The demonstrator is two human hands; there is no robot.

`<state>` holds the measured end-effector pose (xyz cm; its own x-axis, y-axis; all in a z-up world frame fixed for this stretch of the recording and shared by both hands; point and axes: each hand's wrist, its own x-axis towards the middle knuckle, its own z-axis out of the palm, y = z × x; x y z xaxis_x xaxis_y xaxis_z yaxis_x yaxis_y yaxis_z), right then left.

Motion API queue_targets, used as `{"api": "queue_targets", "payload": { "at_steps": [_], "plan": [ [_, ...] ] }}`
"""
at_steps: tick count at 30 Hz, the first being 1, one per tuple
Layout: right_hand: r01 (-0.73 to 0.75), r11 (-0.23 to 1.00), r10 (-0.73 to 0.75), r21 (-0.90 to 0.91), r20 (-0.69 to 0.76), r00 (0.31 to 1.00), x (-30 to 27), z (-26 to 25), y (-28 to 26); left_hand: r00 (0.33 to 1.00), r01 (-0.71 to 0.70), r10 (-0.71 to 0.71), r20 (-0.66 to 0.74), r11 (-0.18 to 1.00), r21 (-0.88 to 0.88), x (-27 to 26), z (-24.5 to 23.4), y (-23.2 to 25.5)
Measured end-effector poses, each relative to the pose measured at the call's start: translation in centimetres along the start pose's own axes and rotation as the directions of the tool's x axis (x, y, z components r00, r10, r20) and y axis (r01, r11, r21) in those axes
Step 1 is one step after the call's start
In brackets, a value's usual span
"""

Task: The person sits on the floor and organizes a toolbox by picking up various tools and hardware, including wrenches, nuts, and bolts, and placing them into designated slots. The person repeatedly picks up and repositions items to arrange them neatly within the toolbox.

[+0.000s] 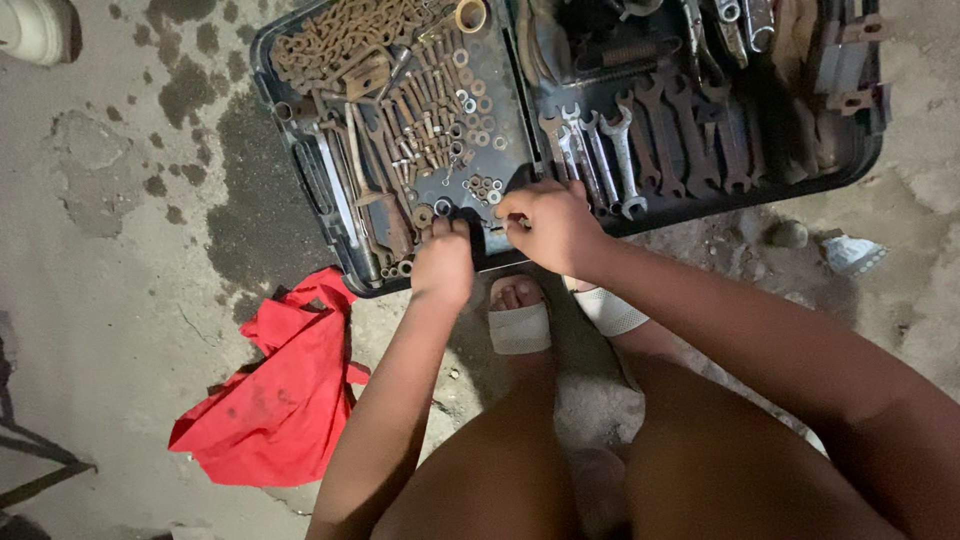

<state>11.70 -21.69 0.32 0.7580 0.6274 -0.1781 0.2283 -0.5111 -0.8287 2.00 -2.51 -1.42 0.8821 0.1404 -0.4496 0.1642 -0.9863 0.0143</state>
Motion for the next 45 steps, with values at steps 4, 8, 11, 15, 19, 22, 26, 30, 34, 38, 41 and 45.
{"api": "queue_targets", "payload": {
  "at_steps": [4,8,11,15,19,22,26,30,34,38,41,45],
  "plan": [
    [-0.010,1.000,0.010,-0.006,0.023,1.000,0.0,-0.2,0.0,1.000,-0.013,0.013,-0.012,1.000,-0.004,0.0,-0.3,0.1],
    [-0.005,1.000,0.005,0.027,0.023,1.000,-0.2,-0.3,0.1,0.996,0.009,-0.007,0.093,1.000,-0.024,-0.1,-0.7,0.7],
    [-0.005,0.999,0.004,0.039,0.022,1.000,-0.2,-0.4,0.2,0.997,0.005,0.000,0.082,0.998,-0.066,0.2,-1.1,0.8],
    [-0.012,1.000,0.012,0.016,0.050,0.999,-0.2,-0.5,0.1,0.993,0.025,-0.015,0.116,0.996,-0.087,0.3,-1.9,0.8],
    [-0.025,1.000,0.024,0.009,0.047,0.999,-0.3,-0.5,0.1,0.986,0.067,-0.046,0.163,0.989,-0.129,0.1,-2.9,1.1],
    [-0.040,0.999,0.039,0.018,0.055,0.998,-0.3,-0.5,0.0,0.978,0.077,-0.052,0.201,0.990,-0.119,0.1,-3.8,1.3],
    [-0.045,0.999,0.044,0.020,0.058,0.997,-0.3,-0.6,-0.1,0.974,0.107,-0.077,0.213,0.985,-0.134,0.2,-4.3,1.8],
    [-0.020,1.000,0.020,0.019,0.023,1.000,-0.5,-0.8,-0.5,0.985,0.085,-0.067,0.160,0.990,-0.111,0.2,-4.1,2.0],
    [-0.045,0.998,0.045,-0.037,0.009,0.999,-0.6,-1.3,-0.6,0.982,0.086,-0.074,0.175,0.995,-0.058,0.6,-3.7,2.2],
    [0.096,0.995,-0.102,-0.039,-0.230,0.968,-0.4,-2.2,-0.2,0.982,0.098,-0.079,0.173,0.990,-0.099,0.3,-3.4,2.3],
    [0.082,0.996,-0.086,-0.027,-0.297,0.951,-0.3,-3.0,0.7,0.986,0.120,-0.101,0.129,0.982,-0.147,-0.2,-3.1,2.3],
    [0.041,0.998,-0.052,-0.040,-0.325,0.944,-0.3,-3.5,1.8,0.993,0.108,-0.097,0.071,0.978,-0.176,-0.6,-2.8,2.2]
  ]
}}
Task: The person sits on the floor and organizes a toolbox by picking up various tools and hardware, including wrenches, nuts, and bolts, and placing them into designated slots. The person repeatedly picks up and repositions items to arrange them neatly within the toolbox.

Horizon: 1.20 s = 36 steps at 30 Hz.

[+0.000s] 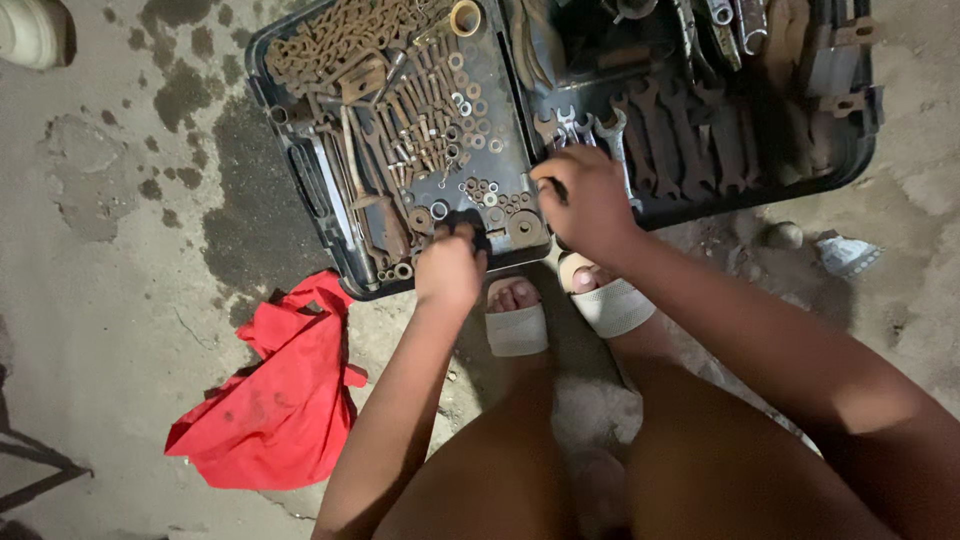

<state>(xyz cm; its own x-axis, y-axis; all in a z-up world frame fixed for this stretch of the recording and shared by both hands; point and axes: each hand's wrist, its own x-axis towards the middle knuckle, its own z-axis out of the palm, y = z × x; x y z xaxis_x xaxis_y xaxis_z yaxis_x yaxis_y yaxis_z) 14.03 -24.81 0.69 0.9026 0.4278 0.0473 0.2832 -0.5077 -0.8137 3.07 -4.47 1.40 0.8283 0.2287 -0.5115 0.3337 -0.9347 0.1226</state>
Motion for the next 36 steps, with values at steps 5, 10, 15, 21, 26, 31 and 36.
{"api": "queue_targets", "payload": {
  "at_steps": [5,10,15,21,26,31,36],
  "plan": [
    [0.010,1.000,-0.010,-0.003,-0.027,1.000,-0.4,0.0,0.7,1.000,0.012,-0.012,0.005,1.000,-0.016,-0.2,-0.3,0.1],
    [0.027,1.000,-0.026,0.008,-0.072,0.997,-0.8,0.3,1.2,0.999,-0.017,0.017,-0.028,0.999,-0.030,-0.4,-0.3,0.0],
    [0.093,0.995,-0.095,-0.020,-0.099,0.991,-1.5,-0.2,2.0,0.998,-0.033,0.030,-0.060,0.998,-0.061,-0.4,0.0,-0.3],
    [0.144,0.987,-0.151,-0.075,-0.104,0.983,-1.9,-0.4,2.5,1.000,0.001,-0.003,-0.028,0.999,-0.053,-0.2,0.1,-0.3],
    [0.146,0.984,-0.153,-0.101,-0.060,0.986,-2.0,-0.3,2.2,0.999,-0.003,-0.001,-0.046,0.996,-0.091,-0.4,-0.1,-0.2],
    [0.151,0.980,-0.155,-0.128,-0.021,0.988,-2.0,-0.5,2.0,0.999,0.006,-0.010,-0.048,0.996,-0.089,-0.5,-0.3,-0.1],
    [0.185,0.969,-0.188,-0.165,0.000,0.982,-1.9,-0.3,2.0,0.997,-0.012,0.007,-0.073,0.998,-0.067,-0.7,-0.3,0.0]
  ]
}}
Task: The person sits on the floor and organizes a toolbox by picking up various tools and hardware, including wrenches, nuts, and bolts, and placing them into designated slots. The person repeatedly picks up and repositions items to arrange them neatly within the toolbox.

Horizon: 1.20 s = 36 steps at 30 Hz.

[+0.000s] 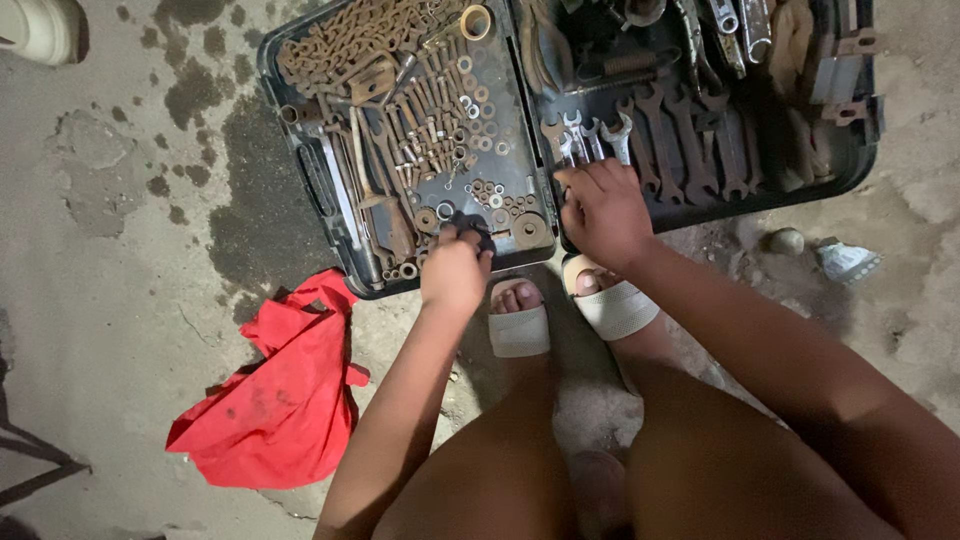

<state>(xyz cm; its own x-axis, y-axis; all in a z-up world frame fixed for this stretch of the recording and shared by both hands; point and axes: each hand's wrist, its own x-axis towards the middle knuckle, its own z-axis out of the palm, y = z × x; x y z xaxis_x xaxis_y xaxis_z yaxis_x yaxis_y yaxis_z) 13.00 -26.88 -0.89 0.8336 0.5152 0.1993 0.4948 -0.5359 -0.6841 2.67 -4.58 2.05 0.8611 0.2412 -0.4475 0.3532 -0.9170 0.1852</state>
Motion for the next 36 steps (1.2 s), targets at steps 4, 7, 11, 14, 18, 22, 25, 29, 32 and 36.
{"api": "queue_targets", "payload": {
  "at_steps": [4,7,11,14,18,22,25,29,32,36],
  "plan": [
    [-0.030,0.999,0.030,0.019,-0.006,1.000,-0.1,0.0,0.1,0.999,0.039,-0.038,0.032,0.999,-0.024,-0.1,-0.4,0.3],
    [0.004,1.000,-0.004,-0.001,-0.020,1.000,0.0,0.0,0.0,0.997,0.076,-0.078,-0.021,0.994,-0.078,-0.2,-0.9,0.2],
    [0.043,0.999,-0.043,-0.001,-0.021,0.999,0.2,0.1,0.2,0.993,0.108,-0.113,-0.035,0.987,-0.121,-0.6,-1.0,0.0],
    [0.042,0.998,-0.042,-0.036,-0.012,0.999,0.3,0.2,0.2,0.991,0.078,-0.092,-0.092,0.986,-0.145,-0.9,-1.0,-0.2],
    [0.038,0.995,-0.040,-0.091,-0.016,0.999,0.4,0.2,-0.1,0.986,0.057,-0.079,-0.150,0.988,-0.146,-1.0,-0.8,-0.6],
    [0.046,0.995,-0.049,-0.083,-0.028,0.998,0.5,0.2,-0.1,0.956,0.026,-0.065,-0.286,0.990,-0.139,-0.8,-0.7,-1.2],
    [0.045,0.994,-0.047,-0.098,-0.020,0.999,0.6,0.2,0.0,0.921,0.020,-0.072,-0.384,0.990,-0.138,-0.7,-1.0,-1.7],
    [0.061,0.993,-0.062,-0.103,-0.003,0.998,0.4,0.3,0.1,0.910,0.075,-0.144,-0.389,0.980,-0.186,-0.2,-2.3,-1.6],
    [0.075,0.993,-0.076,-0.095,-0.005,0.997,0.3,0.2,0.2,0.897,0.078,-0.159,-0.413,0.976,-0.204,0.5,-3.5,-1.0],
    [0.069,0.994,-0.070,-0.087,-0.008,0.998,0.5,0.3,0.1,0.910,0.060,-0.160,-0.383,0.964,-0.260,1.8,-3.7,-0.7]
  ]
}}
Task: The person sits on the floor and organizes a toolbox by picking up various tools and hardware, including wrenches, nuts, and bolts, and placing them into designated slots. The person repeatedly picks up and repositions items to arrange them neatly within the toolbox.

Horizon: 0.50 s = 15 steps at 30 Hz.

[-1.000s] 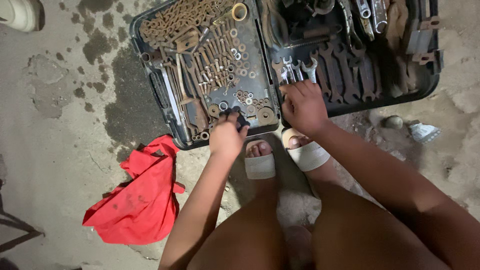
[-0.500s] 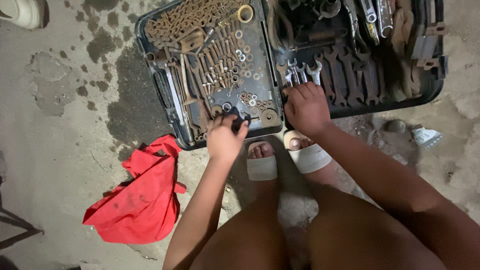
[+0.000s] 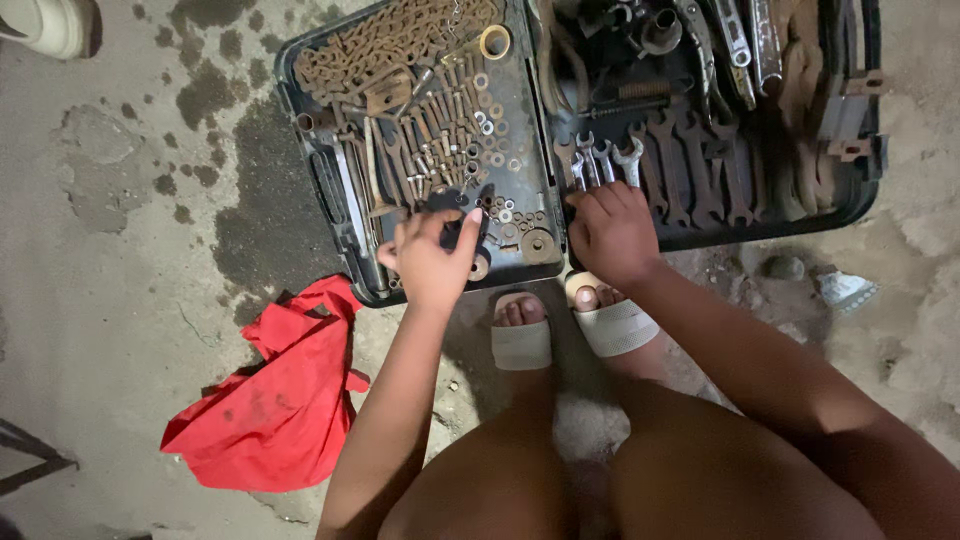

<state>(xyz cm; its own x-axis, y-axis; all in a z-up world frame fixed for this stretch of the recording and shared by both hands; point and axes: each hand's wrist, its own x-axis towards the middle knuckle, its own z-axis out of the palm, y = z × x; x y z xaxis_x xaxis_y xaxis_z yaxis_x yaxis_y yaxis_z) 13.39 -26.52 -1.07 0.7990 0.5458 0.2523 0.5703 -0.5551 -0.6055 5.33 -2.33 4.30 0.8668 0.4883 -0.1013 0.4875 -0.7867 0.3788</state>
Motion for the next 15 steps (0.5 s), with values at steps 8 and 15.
{"api": "queue_targets", "payload": {
  "at_steps": [8,15],
  "plan": [
    [0.017,1.000,-0.016,-0.022,0.030,0.999,0.2,-0.2,-0.2,0.978,-0.132,0.108,-0.181,0.983,-0.125,-0.2,1.0,-3.5],
    [0.007,1.000,-0.007,-0.017,0.044,0.999,0.2,-0.1,-0.4,0.975,-0.058,0.038,-0.219,0.994,-0.089,1.2,0.0,-5.8]
  ]
}}
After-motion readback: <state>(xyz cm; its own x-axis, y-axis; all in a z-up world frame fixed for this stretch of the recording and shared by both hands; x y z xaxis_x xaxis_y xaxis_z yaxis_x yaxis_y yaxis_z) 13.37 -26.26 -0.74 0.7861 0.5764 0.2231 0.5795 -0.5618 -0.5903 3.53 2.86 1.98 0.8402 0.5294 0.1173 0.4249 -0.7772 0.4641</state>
